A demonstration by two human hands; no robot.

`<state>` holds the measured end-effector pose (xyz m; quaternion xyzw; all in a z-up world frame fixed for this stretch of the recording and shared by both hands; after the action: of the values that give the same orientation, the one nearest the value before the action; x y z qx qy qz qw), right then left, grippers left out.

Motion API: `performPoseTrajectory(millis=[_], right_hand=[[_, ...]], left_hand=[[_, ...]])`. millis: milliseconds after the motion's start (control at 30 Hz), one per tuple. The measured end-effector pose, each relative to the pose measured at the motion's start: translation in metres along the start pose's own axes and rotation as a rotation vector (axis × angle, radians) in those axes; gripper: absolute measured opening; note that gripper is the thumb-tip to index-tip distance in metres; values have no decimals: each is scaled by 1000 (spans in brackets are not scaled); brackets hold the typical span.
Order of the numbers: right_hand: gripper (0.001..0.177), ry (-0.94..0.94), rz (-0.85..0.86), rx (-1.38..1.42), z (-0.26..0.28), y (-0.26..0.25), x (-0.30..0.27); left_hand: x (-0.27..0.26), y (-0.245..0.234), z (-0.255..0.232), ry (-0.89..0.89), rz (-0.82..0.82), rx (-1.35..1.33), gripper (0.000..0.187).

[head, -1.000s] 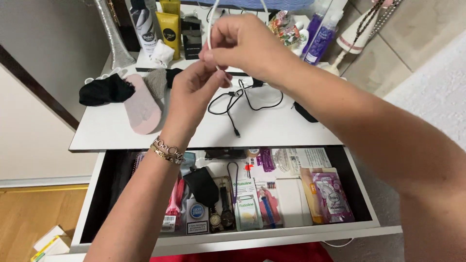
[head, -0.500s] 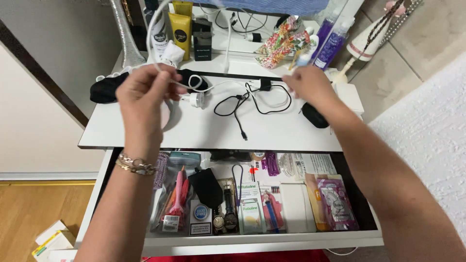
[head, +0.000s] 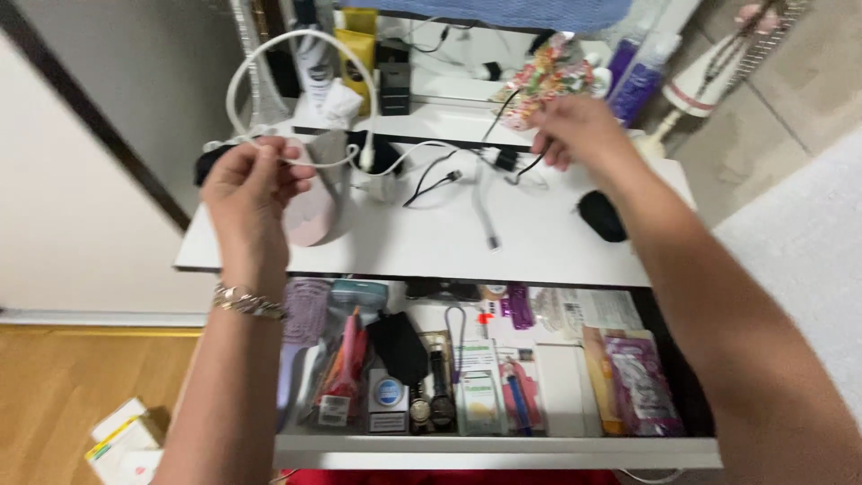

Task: Organizing various personal items, electronics, and toiletries inside a vanity drawer.

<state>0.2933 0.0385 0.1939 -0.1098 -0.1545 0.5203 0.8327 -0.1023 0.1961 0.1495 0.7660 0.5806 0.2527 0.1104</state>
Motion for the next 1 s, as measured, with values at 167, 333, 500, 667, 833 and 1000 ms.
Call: performPoseTrajectory(millis=[167,333,500,667,833,1000], right_hand=[[19,-34,17,81,66,35,-20],[22,-65,39,45,61,62,-27],[39,-33,309,154,48,92,-25],[16,-70,75,-467,-22,31,44],[29,79,2,-1036,-98,15,78],[63,78,29,-1051,-148,31,83]], left_hand=[[0,1,-5,-3,-34,-78,16],[3,-5,-1,-2,-22,-90,16],[2,-8,-1,-23,-17,-78,17],[-4,-11,-5,-35,-6,-27,16],[-17,-9,-14,-18,10,18,17],[-20,-12,-12,-10,35,44,17]])
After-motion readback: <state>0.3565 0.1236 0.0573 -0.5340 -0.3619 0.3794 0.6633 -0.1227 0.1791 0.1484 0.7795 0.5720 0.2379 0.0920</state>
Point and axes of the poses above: each hand's wrist, its own x-axis towards the middle knuckle, its own y-axis out of the palm, z = x × y, the point moved 2 cm from there along x, towards the middle knuckle, and after that the axes turned 3 degrees about x, right-handed, at the moved point
